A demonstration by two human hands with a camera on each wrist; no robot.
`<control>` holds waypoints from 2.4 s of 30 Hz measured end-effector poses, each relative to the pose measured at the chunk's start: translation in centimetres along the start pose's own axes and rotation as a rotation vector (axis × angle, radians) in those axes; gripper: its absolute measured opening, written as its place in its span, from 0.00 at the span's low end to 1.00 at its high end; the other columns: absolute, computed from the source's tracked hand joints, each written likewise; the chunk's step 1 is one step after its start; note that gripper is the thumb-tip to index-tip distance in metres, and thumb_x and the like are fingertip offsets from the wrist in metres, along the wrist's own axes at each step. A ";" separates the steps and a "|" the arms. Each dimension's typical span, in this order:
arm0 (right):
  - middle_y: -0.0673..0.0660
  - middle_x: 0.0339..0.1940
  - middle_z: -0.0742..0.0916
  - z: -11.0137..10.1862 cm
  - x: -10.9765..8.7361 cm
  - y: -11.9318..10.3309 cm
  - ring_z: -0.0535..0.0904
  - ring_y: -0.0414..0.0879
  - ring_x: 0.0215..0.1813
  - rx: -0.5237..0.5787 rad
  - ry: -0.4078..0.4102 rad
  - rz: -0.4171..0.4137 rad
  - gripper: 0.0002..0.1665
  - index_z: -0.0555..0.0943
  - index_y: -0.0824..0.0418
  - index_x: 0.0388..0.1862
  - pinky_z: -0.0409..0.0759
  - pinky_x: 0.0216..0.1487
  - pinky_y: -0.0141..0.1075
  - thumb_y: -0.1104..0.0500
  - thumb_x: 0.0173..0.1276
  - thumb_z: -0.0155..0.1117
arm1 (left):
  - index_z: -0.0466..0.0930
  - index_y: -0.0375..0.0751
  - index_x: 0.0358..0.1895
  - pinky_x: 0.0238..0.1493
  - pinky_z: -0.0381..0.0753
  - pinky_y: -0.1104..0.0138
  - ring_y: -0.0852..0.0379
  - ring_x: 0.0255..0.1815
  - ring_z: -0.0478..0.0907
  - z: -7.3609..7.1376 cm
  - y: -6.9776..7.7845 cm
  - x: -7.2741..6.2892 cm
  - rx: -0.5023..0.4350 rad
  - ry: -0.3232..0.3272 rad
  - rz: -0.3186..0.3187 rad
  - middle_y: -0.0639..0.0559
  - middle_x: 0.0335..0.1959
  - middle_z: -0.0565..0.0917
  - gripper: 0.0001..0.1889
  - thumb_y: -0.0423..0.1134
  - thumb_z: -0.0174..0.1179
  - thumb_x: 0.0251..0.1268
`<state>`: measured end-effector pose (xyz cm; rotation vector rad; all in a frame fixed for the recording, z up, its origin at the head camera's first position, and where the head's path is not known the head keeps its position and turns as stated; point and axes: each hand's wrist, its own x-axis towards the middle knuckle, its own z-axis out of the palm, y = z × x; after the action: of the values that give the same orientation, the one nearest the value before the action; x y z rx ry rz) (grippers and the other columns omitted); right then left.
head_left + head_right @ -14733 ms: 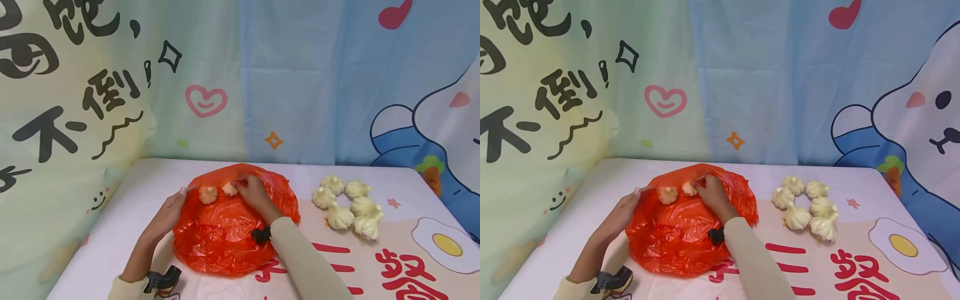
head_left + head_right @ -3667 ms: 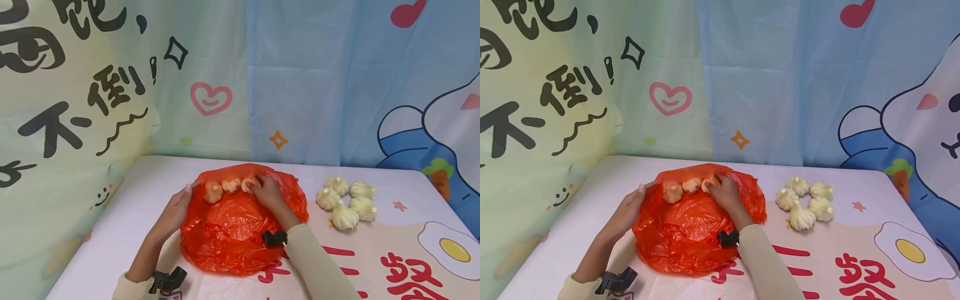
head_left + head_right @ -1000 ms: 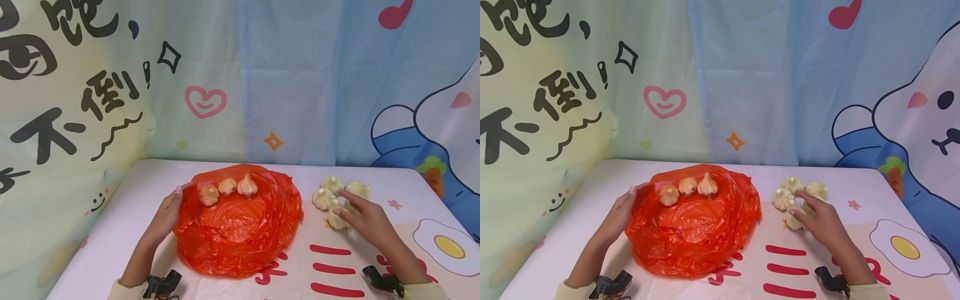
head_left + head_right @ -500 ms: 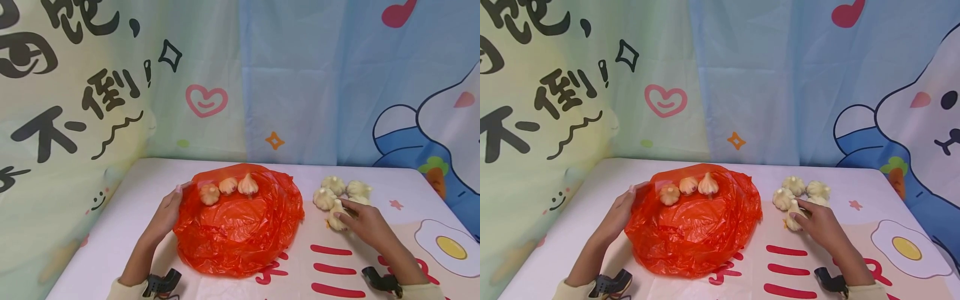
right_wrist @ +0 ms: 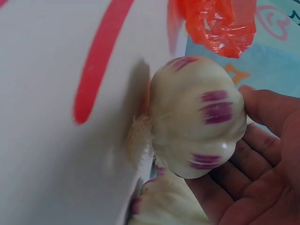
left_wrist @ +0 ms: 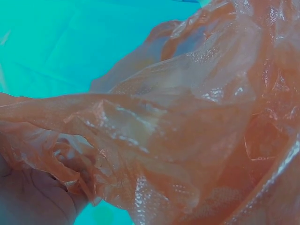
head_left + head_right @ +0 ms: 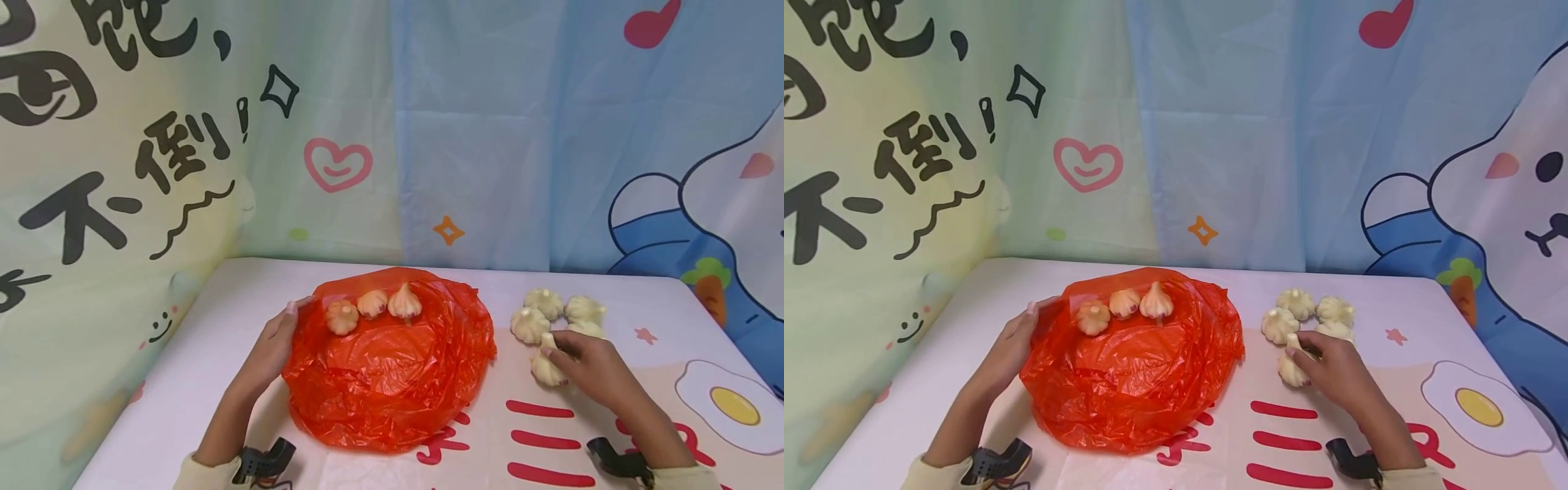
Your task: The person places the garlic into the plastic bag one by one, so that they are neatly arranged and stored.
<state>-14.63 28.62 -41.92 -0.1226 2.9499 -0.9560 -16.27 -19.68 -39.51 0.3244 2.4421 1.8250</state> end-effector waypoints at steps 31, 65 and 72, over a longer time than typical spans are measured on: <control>0.62 0.52 0.84 2.1 0.9 -5.3 0.80 0.60 0.55 0.226 0.071 -0.121 0.26 0.79 0.64 0.59 0.82 0.49 0.47 0.48 0.70 0.63 | 0.63 0.38 0.72 0.62 0.71 0.50 0.41 0.65 0.68 -0.1 -0.1 0.0 -0.018 0.005 -0.004 0.41 0.69 0.68 0.30 0.55 0.31 0.80; 0.57 0.46 0.85 6.1 5.4 -12.2 0.82 0.53 0.52 0.532 -0.010 -0.262 0.18 0.81 0.65 0.52 0.81 0.52 0.43 0.56 0.67 0.68 | 0.62 0.39 0.73 0.61 0.71 0.50 0.41 0.66 0.67 -0.2 0.2 -0.2 0.003 0.015 -0.036 0.41 0.70 0.67 0.31 0.56 0.32 0.80; 0.57 0.44 0.85 6.8 6.1 -13.7 0.83 0.52 0.49 0.540 -0.016 -0.294 0.16 0.81 0.65 0.50 0.82 0.51 0.43 0.57 0.67 0.68 | 0.63 0.38 0.72 0.60 0.72 0.50 0.40 0.66 0.68 -0.1 0.1 -0.2 0.011 0.013 -0.017 0.40 0.69 0.67 0.31 0.55 0.32 0.80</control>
<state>-19.46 13.07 -39.51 -0.5447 2.5835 -1.7331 -16.12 -19.79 -39.39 0.2921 2.4562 1.8134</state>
